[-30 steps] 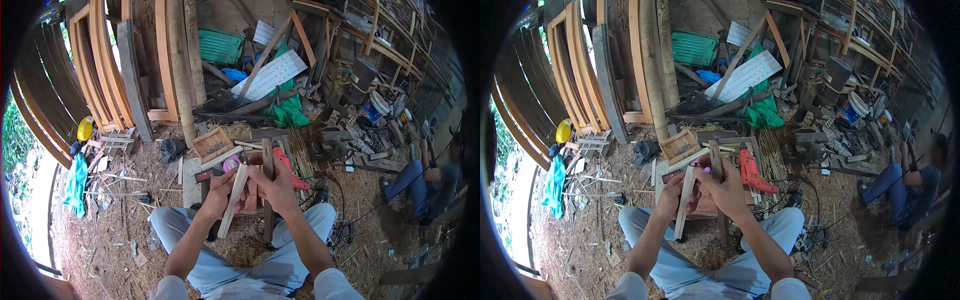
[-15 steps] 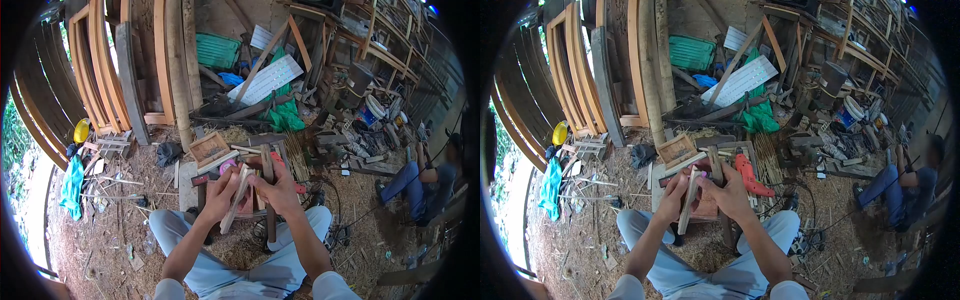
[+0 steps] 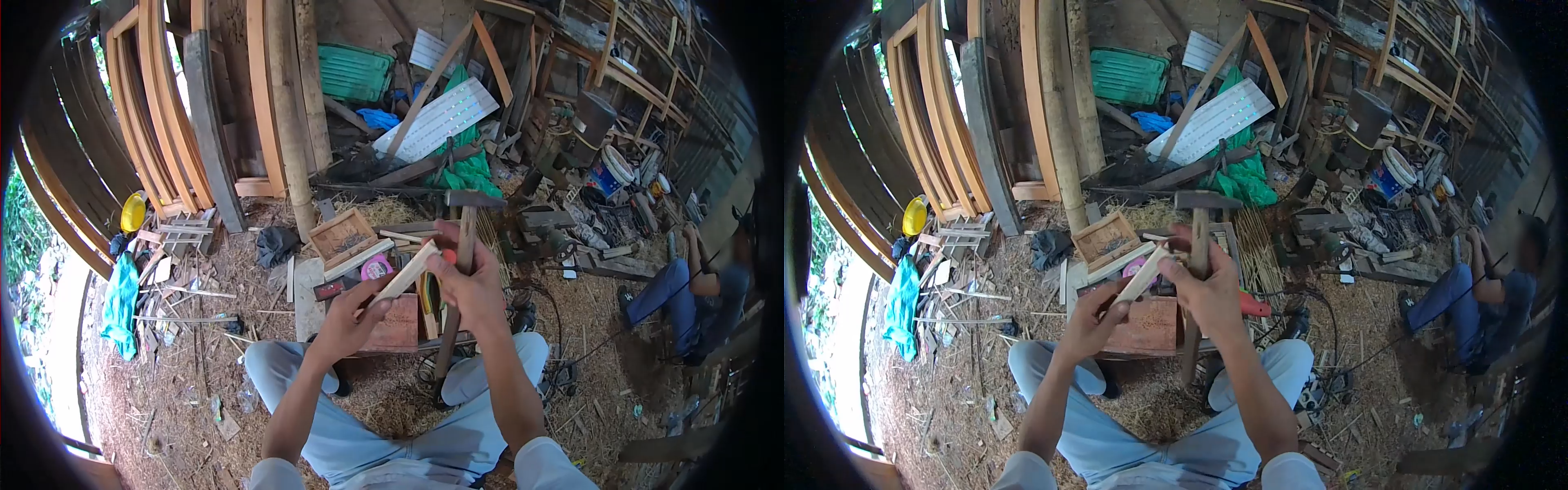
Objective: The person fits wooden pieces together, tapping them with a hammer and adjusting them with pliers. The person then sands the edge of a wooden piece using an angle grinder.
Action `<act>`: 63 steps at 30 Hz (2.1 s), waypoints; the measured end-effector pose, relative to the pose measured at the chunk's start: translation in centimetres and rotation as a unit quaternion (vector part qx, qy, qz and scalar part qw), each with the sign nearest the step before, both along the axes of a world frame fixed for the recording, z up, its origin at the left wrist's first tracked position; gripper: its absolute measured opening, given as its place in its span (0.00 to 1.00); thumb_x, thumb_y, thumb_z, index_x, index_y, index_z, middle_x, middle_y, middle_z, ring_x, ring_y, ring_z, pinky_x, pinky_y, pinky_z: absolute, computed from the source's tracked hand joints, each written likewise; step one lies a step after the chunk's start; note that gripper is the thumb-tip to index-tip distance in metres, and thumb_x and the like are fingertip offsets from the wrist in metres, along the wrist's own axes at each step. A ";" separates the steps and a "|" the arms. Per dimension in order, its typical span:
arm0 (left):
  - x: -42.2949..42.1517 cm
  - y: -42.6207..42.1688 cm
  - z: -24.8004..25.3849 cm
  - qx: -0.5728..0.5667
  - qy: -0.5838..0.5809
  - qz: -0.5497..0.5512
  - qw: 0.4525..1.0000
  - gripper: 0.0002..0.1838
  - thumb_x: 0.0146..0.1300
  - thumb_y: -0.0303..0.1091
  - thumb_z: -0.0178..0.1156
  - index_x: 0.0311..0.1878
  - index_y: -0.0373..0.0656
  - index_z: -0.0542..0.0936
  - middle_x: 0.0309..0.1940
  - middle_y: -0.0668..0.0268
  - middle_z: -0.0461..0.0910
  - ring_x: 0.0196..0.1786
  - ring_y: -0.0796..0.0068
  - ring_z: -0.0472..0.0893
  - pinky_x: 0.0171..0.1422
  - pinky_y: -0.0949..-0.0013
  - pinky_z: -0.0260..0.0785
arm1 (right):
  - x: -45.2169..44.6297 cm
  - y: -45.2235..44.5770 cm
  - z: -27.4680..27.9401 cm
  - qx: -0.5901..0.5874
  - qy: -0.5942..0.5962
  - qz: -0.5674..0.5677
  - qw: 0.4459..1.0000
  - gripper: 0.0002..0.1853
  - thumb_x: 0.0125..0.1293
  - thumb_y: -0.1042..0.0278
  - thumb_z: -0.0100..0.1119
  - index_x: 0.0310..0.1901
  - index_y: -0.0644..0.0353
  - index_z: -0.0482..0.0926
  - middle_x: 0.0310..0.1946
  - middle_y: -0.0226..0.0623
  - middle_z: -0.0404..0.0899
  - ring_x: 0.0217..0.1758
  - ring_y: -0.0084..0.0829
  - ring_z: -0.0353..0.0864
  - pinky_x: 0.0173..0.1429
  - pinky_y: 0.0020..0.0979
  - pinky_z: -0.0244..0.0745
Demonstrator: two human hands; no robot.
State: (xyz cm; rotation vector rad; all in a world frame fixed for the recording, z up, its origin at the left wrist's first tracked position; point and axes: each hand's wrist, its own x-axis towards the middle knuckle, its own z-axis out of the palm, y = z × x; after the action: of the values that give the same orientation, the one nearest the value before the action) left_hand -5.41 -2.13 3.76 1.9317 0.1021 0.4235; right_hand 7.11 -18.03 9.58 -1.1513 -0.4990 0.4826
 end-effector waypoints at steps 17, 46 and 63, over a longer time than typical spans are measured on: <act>-2.8 3.5 0.2 0.043 -0.146 0.107 0.983 0.11 0.52 0.19 0.69 0.37 0.38 0.78 0.52 0.56 0.81 0.53 0.64 0.82 0.51 0.69 0.77 | 2.7 -0.8 -2.2 0.033 0.004 0.025 0.999 0.10 0.65 0.76 0.58 0.47 0.61 0.73 0.56 0.42 0.77 0.15 0.10 0.58 0.19 0.18 0.55; 1.4 4.0 0.5 -0.295 -0.360 0.159 0.871 0.37 0.63 0.21 0.59 0.72 0.50 0.55 0.65 0.52 0.68 0.58 0.66 0.77 0.56 0.60 0.80 | 0.9 1.9 -6.4 -0.030 -0.015 -0.030 0.999 0.10 0.62 0.81 0.63 0.43 0.60 0.77 0.27 0.23 0.72 0.18 0.11 0.61 0.20 0.20 0.53; 4.2 1.0 -2.2 -0.357 -0.208 0.159 0.897 0.20 0.62 0.26 0.65 0.55 0.35 0.69 0.46 0.59 0.78 0.46 0.69 0.82 0.51 0.68 0.80 | -0.3 3.7 -8.9 -0.105 -0.119 -0.119 0.980 0.11 0.58 0.82 0.65 0.42 0.63 0.80 0.36 0.28 0.79 0.37 0.18 0.74 0.43 0.21 0.68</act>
State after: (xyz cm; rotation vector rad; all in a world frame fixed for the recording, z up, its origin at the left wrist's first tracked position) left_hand -1.19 -1.15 1.60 1.0685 0.2559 0.8730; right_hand 6.79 -14.34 0.66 -1.4627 -0.5159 0.1927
